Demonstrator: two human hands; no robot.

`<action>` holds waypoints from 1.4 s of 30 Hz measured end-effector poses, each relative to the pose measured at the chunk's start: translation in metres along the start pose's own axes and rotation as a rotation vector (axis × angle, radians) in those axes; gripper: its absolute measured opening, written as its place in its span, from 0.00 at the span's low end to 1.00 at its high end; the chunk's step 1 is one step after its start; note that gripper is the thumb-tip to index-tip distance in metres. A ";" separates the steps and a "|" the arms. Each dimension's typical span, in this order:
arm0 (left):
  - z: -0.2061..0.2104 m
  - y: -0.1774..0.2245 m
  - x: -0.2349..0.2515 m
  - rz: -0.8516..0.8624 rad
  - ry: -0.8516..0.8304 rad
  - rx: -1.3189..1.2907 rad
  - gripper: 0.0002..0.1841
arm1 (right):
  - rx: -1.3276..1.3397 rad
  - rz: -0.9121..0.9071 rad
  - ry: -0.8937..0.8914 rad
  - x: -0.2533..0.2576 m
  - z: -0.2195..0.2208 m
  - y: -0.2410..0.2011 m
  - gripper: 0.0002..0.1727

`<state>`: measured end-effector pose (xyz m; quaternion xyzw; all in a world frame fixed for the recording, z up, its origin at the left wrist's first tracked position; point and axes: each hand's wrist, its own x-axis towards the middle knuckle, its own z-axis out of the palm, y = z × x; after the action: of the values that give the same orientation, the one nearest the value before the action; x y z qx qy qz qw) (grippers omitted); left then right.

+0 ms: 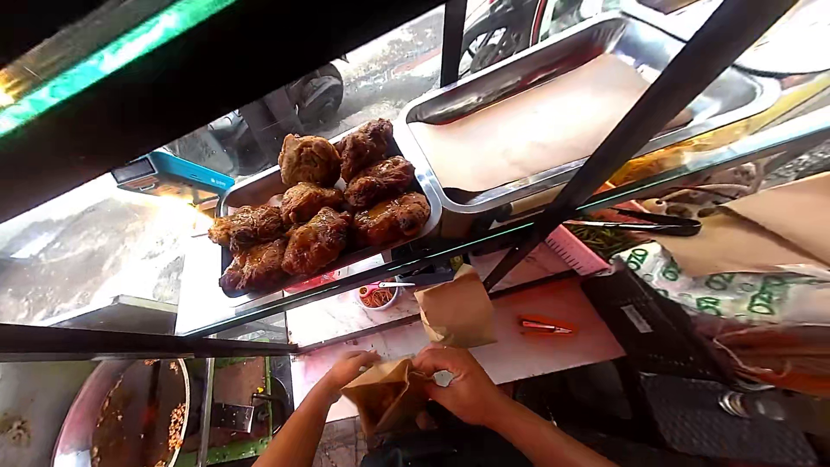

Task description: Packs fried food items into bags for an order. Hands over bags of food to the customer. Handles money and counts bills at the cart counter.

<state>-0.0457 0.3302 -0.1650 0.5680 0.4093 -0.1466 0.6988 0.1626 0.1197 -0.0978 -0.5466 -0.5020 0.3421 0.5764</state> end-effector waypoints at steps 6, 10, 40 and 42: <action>0.032 -0.036 -0.090 0.710 0.379 0.200 0.28 | -0.115 0.073 0.207 -0.016 0.005 0.011 0.09; 0.075 -0.023 -0.097 0.933 0.530 0.242 0.34 | -0.208 0.014 0.153 -0.019 0.003 0.002 0.10; 0.036 0.009 -0.072 1.179 0.505 0.359 0.07 | -0.222 0.112 -0.013 0.005 -0.029 -0.012 0.15; 0.040 0.009 -0.073 1.191 0.521 0.351 0.07 | -0.240 0.083 -0.044 0.008 -0.029 -0.016 0.18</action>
<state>-0.0686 0.2776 -0.1043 0.8188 0.1515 0.3411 0.4361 0.1903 0.1166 -0.0777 -0.6243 -0.5289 0.3149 0.4811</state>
